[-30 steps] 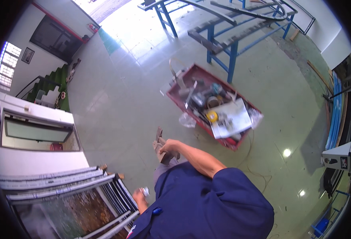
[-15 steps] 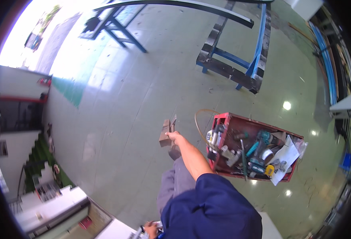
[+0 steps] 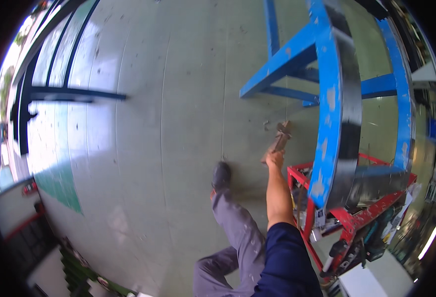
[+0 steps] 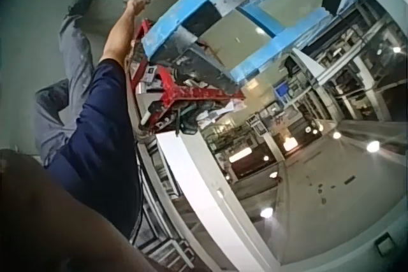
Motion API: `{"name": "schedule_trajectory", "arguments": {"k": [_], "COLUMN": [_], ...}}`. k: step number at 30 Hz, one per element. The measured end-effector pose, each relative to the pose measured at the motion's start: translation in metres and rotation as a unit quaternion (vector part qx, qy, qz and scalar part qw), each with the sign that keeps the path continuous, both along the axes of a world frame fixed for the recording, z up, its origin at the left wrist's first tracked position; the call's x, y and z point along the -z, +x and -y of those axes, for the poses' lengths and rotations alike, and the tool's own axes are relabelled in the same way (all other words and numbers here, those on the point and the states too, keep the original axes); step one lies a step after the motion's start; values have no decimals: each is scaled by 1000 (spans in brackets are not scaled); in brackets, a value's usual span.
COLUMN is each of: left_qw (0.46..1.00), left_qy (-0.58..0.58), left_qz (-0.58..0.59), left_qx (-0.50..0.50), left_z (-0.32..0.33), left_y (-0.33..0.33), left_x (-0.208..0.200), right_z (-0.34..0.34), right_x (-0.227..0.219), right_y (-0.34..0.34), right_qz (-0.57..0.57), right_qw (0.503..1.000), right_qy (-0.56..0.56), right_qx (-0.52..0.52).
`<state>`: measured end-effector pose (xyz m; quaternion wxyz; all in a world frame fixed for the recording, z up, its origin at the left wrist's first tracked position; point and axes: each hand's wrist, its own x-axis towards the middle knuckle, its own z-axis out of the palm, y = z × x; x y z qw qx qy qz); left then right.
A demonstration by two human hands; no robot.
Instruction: The person hammers a metal corner connector on a wooden block, fastens it into a curved window frame segment with a pneumatic driver, and joins frame sections together. The person then handles and fits a rubber piece onto a window frame assembly on a worktable alongside a coworker.
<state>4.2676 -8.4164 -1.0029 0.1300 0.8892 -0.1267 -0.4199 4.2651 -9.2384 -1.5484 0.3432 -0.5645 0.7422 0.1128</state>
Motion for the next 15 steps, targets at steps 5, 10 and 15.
{"name": "schedule_trajectory", "arguments": {"k": [5, 10, 15], "left_qw": [932, 887, 906], "left_qy": [-111, -289, -312], "left_qz": [-118, -106, -161], "left_qx": [-325, -345, -235], "left_z": [349, 518, 682], "left_y": [132, 186, 211], "left_x": [20, -39, -90], "right_z": [-1, -139, -36], "right_x": [-113, -393, -624], "right_y": [-90, 25, 63], "right_qz": [-133, 499, 611], "right_qw": [984, 748, 740], "right_qy": [-67, 432, 219], "right_qx": [-95, 76, 175]}}
